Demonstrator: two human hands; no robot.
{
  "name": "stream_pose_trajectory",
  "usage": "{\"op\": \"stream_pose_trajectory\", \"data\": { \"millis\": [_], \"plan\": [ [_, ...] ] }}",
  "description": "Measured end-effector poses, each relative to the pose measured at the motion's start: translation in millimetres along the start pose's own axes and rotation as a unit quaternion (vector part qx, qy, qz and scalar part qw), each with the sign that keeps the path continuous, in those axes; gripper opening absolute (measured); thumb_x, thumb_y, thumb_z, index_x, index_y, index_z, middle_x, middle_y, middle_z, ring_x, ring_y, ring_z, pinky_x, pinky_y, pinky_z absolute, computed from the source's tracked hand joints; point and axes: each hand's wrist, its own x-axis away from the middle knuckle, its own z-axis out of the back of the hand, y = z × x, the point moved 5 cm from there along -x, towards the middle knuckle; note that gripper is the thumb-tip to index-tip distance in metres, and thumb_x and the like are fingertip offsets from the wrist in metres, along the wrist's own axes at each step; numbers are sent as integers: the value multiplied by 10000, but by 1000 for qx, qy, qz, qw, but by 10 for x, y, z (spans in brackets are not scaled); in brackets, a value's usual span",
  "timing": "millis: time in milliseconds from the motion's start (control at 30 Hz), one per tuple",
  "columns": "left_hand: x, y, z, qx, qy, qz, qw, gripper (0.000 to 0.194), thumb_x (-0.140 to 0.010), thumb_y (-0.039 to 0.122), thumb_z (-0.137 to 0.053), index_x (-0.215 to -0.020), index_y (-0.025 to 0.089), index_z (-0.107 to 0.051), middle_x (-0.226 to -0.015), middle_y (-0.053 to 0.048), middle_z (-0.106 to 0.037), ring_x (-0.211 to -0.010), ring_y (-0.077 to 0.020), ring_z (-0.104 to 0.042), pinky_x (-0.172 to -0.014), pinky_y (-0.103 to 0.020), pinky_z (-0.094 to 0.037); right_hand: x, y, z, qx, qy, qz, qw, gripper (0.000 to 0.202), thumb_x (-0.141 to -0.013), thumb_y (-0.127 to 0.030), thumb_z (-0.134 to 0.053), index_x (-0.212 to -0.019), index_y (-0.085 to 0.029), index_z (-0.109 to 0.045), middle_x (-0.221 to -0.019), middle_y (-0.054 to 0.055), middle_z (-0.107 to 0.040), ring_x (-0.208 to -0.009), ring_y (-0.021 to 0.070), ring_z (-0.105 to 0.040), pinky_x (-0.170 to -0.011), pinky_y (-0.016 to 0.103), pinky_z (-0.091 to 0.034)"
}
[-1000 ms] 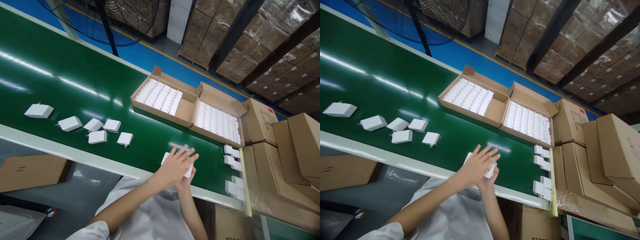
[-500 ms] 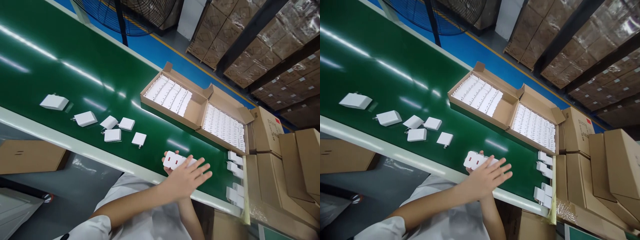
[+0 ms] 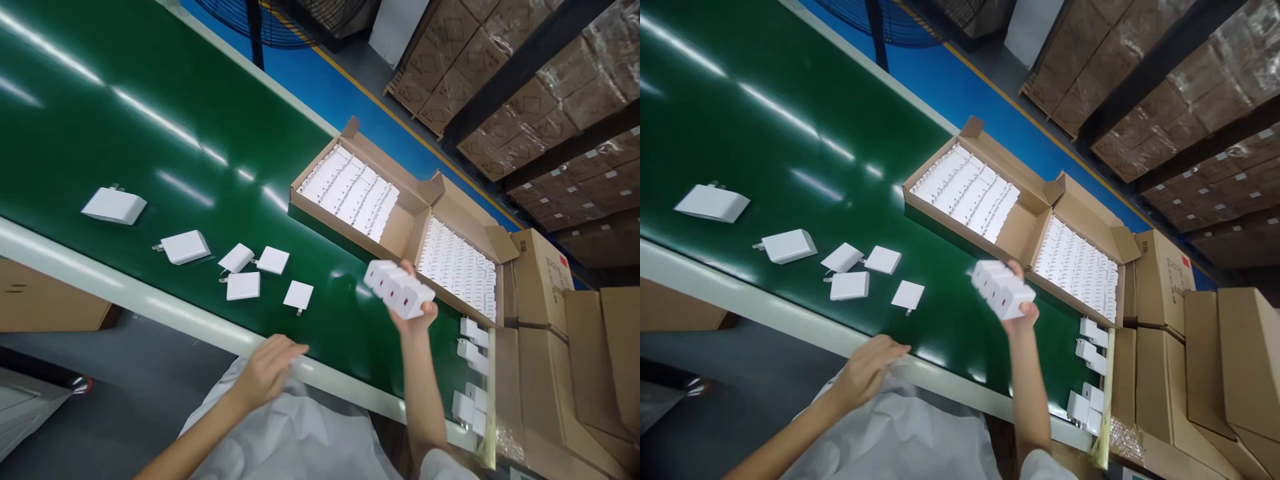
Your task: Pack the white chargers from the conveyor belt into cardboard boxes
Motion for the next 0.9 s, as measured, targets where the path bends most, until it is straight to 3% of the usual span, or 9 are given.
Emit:
{"op": "stream_pose_trajectory", "data": {
  "millis": [67,167,200,267,367,500,667,833,900],
  "plan": [
    [113,-191,125,-57,48,6,997,322,-871,51,-360,-1102,170,-550,-733,-57,-621,-641,-163,-541,-566,-273,-455,-455,-272,236,62,-12,56,996,810,-461,-571,-756,-1175,-327,-460,-1170,36,-534,-1038,284,-547,-826,406,-481],
    [186,-239,128,-130,76,-40,988,280,-850,38,-374,-1008,148,-577,-658,-49,-605,-580,-156,-519,-535,-265,-424,-1048,-526,501,180,2,81,980,720,-466,-295,-828,-1113,-295,-514,-1127,6,-542,-1026,219,-538,-827,309,-463],
    [192,-225,109,-149,84,-53,984,274,-845,36,-373,-985,142,-583,-648,-53,-610,-572,-158,-523,-533,-268,-420,-1175,-557,539,195,3,75,978,637,-496,-311,-816,-1066,-285,-533,-1099,1,-556,-1018,208,-546,-823,298,-463],
    [196,-203,81,-175,103,-56,978,271,-839,32,-367,-954,131,-592,-636,-61,-621,-570,-161,-538,-540,-271,-425,-1284,-549,529,168,-4,57,984,446,-608,-491,-717,-969,-285,-555,-1033,1,-588,-994,207,-573,-780,309,-480],
    [215,-208,67,-182,115,-42,976,271,-833,26,-372,-947,117,-600,-648,-74,-643,-582,-164,-559,-560,-277,-441,-1138,-426,367,32,-16,32,999,455,-736,-678,-470,-969,-301,-571,-976,15,-614,-945,210,-599,-719,338,-495],
    [252,-232,70,-171,114,-42,978,273,-816,18,-391,-952,120,-604,-644,-68,-647,-572,-163,-560,-539,-272,-430,-760,-236,116,-119,20,-31,992,315,-749,-564,-609,-987,-361,-576,-976,1,-630,-804,190,-586,-649,326,-496],
    [245,-236,54,-175,99,-47,978,272,-791,5,-413,-929,127,-614,-637,-58,-647,-565,-158,-544,-541,-274,-429,-504,-154,-80,-146,25,-68,987,301,-785,-584,-550,-1050,-442,-555,-1036,0,-587,-786,201,-539,-548,309,-463],
    [228,-226,62,-174,104,-57,978,258,-794,3,-419,-903,124,-620,-626,-53,-645,-559,-152,-536,-550,-274,-426,-415,-56,-320,-198,-51,-73,976,394,-670,-610,-643,-1006,-418,-567,-983,20,-580,-728,185,-533,-378,201,-314],
    [223,-225,65,-175,109,-56,977,248,-806,17,-414,-893,120,-622,-625,-57,-644,-552,-154,-539,-548,-277,-427,-403,-68,-374,-202,-66,-71,975,378,-671,-598,-634,-988,-403,-571,-969,24,-583,-740,189,-547,-392,208,-336]
  ]
}}
